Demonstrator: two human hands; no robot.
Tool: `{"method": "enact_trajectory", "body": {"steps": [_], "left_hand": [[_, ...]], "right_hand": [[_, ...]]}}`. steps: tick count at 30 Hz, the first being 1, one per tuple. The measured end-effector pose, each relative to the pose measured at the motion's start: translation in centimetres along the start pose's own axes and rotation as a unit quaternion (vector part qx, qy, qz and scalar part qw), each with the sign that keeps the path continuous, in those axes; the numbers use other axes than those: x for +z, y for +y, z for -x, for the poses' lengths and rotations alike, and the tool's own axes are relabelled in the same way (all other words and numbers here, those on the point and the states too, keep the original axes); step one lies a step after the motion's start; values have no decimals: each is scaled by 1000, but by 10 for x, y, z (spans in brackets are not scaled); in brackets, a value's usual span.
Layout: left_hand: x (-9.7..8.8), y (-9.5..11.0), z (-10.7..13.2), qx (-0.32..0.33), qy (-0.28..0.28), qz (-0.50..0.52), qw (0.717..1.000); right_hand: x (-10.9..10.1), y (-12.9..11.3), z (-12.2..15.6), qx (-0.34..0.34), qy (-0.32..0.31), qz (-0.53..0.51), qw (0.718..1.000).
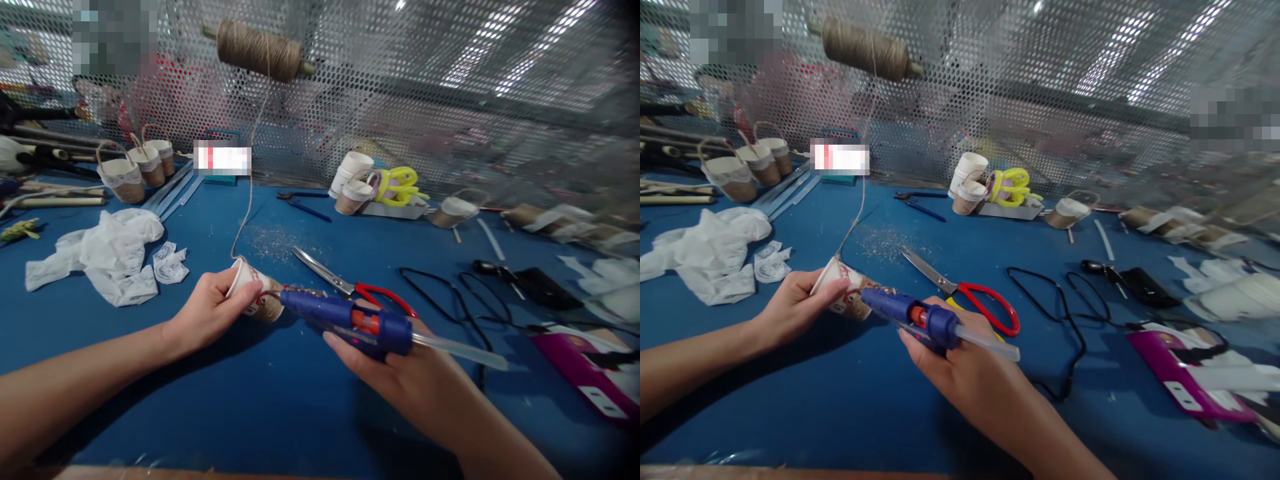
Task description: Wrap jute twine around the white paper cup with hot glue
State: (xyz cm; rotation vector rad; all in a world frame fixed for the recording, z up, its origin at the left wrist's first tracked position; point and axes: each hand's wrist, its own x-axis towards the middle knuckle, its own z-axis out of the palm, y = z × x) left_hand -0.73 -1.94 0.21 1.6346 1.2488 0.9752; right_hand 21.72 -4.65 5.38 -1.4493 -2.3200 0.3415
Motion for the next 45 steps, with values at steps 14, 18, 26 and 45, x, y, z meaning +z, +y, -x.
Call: {"method": "enact_trajectory", "body": {"steps": [14,18,26,45], "left_hand": [[-1,4,0,13,4,-3,1000],[-1,4,1,41,-1,-9,999],[-3,3,2,128,-9,-44,991],[-3,6,1,177,-6,-64,982]], "right_hand": [[-2,-3,2,-19,-40,-9,999],[-2,0,2,3,-25,-9,1000],[-2,3,1,-4,6,9,1000],[-5,3,3,-15,-18,-26,999]]}}
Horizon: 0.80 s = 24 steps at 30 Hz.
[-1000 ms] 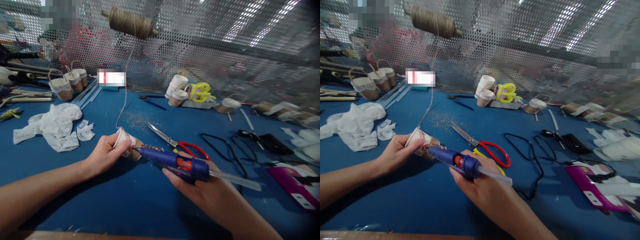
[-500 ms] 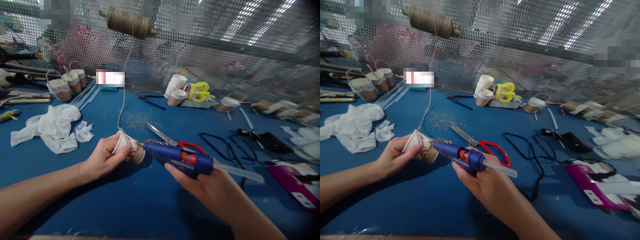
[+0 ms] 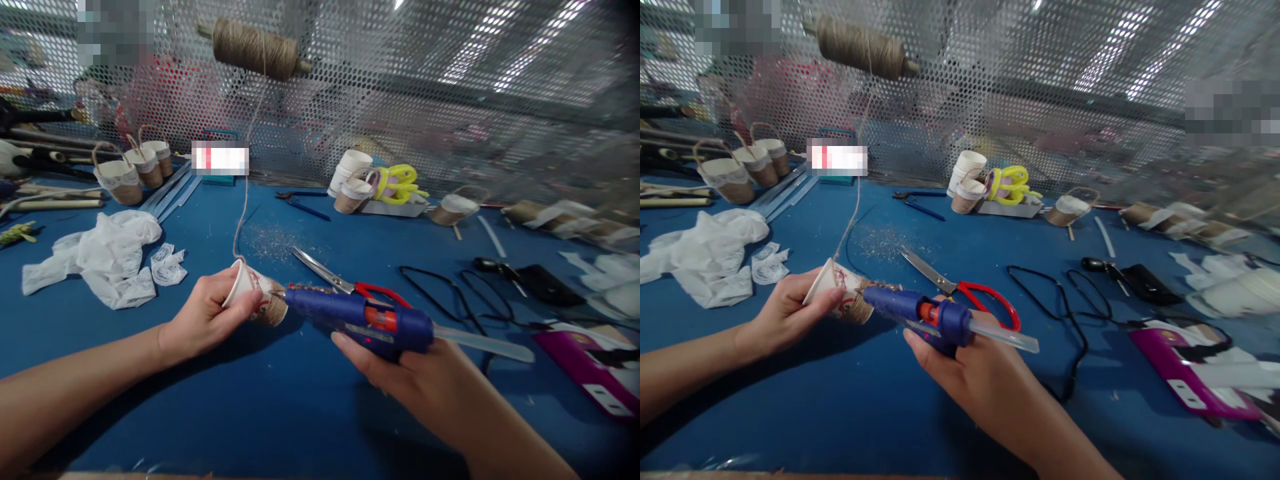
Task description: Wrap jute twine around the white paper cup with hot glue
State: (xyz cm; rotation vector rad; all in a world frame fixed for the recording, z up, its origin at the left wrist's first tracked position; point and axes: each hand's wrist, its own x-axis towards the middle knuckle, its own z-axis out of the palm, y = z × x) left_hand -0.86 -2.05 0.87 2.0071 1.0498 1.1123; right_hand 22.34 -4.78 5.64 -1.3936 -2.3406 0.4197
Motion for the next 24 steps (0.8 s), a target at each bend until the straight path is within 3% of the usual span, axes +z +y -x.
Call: {"method": "enact_trajectory", "body": {"steps": [6,10,16,24], "left_hand": [[-1,4,0,77,-9,-15,997],[-1,3,0,81,-11,-23,996],[0,0,1,-22,2,3,1000],[4,0,1,-162,14,80,983]], "right_hand": [[-1,3,-2,12,-9,7,1000],[0,4,-1,19,-1,0,1000],[3,2,2,-9,8,14,1000],[4,-7,0,13,-14,16,1000]]}}
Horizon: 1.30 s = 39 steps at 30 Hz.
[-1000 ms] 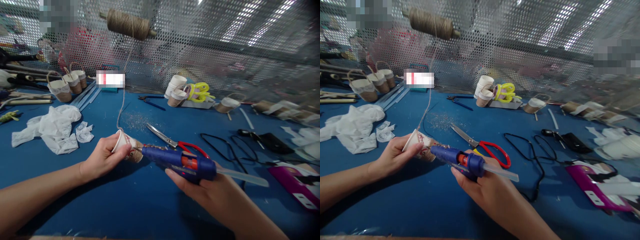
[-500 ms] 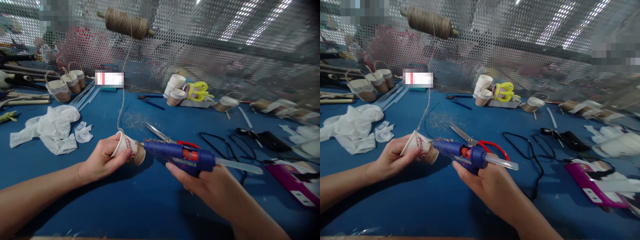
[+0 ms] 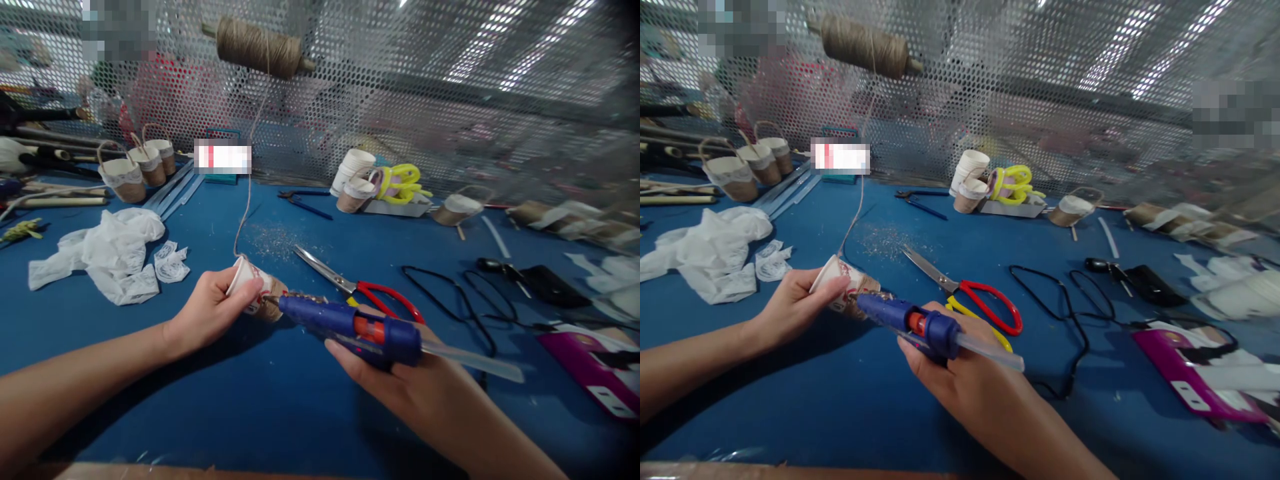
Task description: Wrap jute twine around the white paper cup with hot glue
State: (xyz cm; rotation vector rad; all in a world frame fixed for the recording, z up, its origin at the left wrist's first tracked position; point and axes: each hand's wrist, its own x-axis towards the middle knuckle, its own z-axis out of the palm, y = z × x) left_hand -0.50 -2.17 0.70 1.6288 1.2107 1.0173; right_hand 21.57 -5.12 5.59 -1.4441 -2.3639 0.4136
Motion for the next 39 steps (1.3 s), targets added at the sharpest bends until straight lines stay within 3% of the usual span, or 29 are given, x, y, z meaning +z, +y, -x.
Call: {"method": "enact_trajectory", "body": {"steps": [6,9,16,21,25,28,31,33,35,37,39], "left_hand": [[-1,0,0,-1,0,31,1000],[-1,-2,0,26,-6,10,1000],[-1,0,-1,170,-11,-45,984],[-2,4,0,261,-11,-72,963],[-2,5,0,284,-17,-70,956],[-2,4,0,273,-12,-70,959],[-3,2,0,220,2,-52,974],[-3,0,0,180,10,-37,983],[-4,-1,0,161,20,-31,986],[-4,-1,0,163,20,-30,986],[-4,-1,0,182,13,-35,983]], "right_hand": [[-1,-2,1,-3,-12,-2,1000],[-2,-1,0,6,14,0,1000],[-1,9,-1,-38,46,-16,998],[1,19,-3,-26,54,-38,997],[0,20,-8,60,-19,-116,991],[-3,17,-15,146,-69,-192,968],[-10,18,-25,173,-67,-301,935],[-16,25,-34,196,-31,-344,918],[-21,38,-46,235,28,-321,917],[-22,54,-60,267,76,-227,934],[-20,71,-73,296,75,-126,944]]}}
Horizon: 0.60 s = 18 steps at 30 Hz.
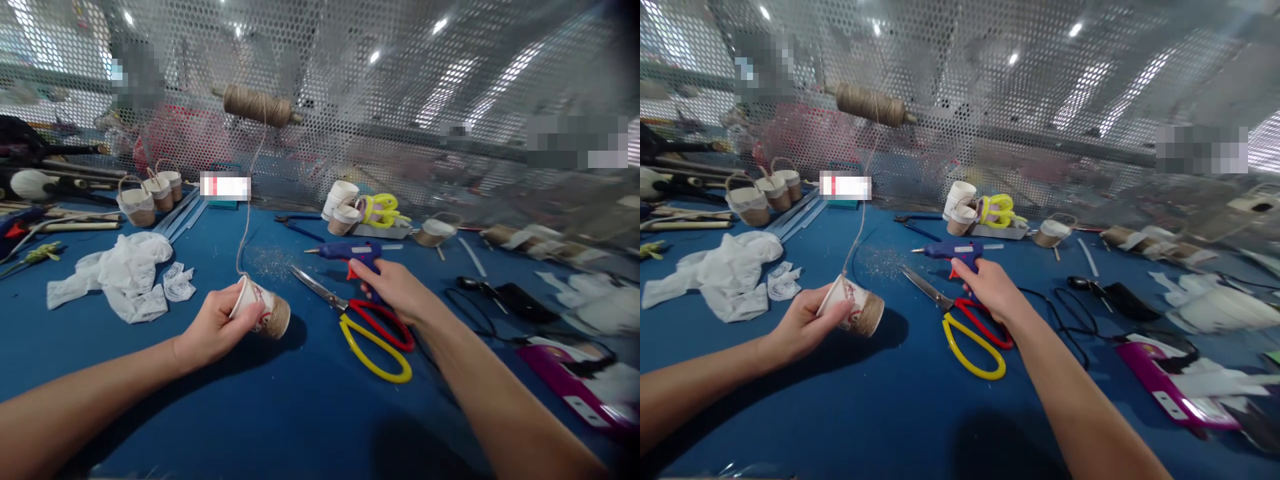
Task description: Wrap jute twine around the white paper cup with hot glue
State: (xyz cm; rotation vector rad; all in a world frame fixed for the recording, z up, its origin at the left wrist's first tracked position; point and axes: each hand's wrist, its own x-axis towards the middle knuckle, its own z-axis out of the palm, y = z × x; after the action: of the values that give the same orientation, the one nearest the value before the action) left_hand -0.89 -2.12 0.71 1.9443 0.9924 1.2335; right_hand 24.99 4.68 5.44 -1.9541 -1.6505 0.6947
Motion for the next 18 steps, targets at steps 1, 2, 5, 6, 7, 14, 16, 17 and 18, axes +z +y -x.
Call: {"method": "enact_trajectory", "body": {"steps": [1,2,5,6,7,14,16,17,18], "left_hand": [[0,1,0,16,-4,-5,1000],[0,1,1,34,-7,-12,999],[1,5,1,89,-12,-27,996],[1,5,1,104,-14,-29,994],[1,6,1,117,-16,-28,993],[4,10,3,186,-48,-32,981],[6,13,4,213,-64,-31,975],[7,14,4,229,-73,-30,970],[7,16,5,243,-81,-30,966]], "right_hand": [[2,3,-9,7,7,16,1000],[4,6,-16,14,9,33,999],[9,12,-31,27,9,76,997],[11,13,-32,27,13,93,995],[12,11,-32,23,21,109,994],[36,-34,11,-99,-84,91,987],[50,-51,27,-150,-269,-35,951],[57,-57,33,-154,-341,-99,922],[62,-63,38,-149,-383,-153,899]]}}
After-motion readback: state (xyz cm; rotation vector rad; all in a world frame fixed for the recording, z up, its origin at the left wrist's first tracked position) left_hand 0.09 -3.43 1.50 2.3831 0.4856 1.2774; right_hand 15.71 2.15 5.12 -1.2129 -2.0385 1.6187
